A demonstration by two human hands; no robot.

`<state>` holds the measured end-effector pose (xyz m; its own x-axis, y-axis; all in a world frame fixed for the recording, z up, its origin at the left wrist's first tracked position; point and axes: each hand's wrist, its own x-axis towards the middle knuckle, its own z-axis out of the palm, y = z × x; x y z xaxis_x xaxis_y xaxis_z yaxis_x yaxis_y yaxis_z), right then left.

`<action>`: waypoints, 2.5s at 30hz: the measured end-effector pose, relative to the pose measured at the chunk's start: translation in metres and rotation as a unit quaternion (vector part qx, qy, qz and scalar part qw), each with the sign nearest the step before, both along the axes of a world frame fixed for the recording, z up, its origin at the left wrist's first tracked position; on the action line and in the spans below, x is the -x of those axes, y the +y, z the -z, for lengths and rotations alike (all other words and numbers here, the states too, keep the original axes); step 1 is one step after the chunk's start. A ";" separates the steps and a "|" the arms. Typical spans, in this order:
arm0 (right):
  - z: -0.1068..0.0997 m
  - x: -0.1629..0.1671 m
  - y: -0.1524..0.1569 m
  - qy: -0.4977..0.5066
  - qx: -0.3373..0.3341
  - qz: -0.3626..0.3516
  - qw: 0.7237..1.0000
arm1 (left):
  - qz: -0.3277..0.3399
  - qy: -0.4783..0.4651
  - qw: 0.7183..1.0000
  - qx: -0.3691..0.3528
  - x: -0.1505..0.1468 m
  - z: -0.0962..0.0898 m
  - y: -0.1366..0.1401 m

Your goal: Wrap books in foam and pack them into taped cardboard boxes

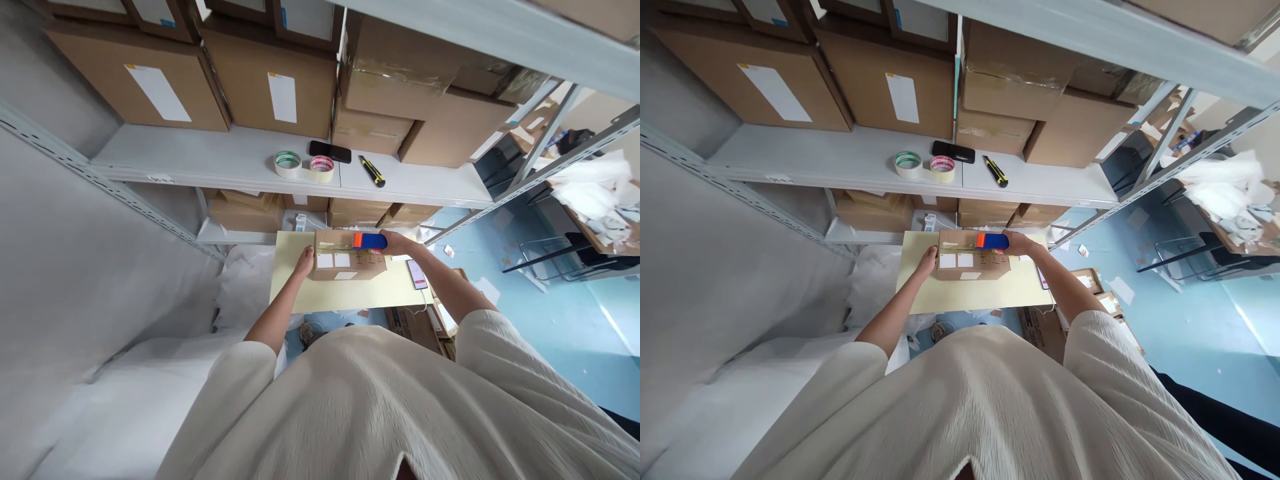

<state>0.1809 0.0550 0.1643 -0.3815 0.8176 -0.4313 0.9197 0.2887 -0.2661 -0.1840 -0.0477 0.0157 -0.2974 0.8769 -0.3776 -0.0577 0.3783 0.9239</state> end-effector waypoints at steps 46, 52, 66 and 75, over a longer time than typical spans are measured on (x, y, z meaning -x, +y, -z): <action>0.034 -0.201 0.005 0.007 0.046 0.010 0.999 | 0.332 0.578 0.744 -0.059 -0.022 -0.009 0.007; 0.049 -0.204 0.010 0.034 0.063 0.002 0.997 | 0.328 0.572 0.750 -0.056 -0.023 -0.010 0.006; 0.076 -0.185 0.016 -0.019 0.072 -0.047 0.996 | 0.336 0.593 0.731 -0.031 -0.028 -0.022 0.004; 0.070 -0.137 0.008 -0.067 0.044 -0.080 0.994 | 0.341 0.581 0.738 -0.028 -0.027 -0.019 0.004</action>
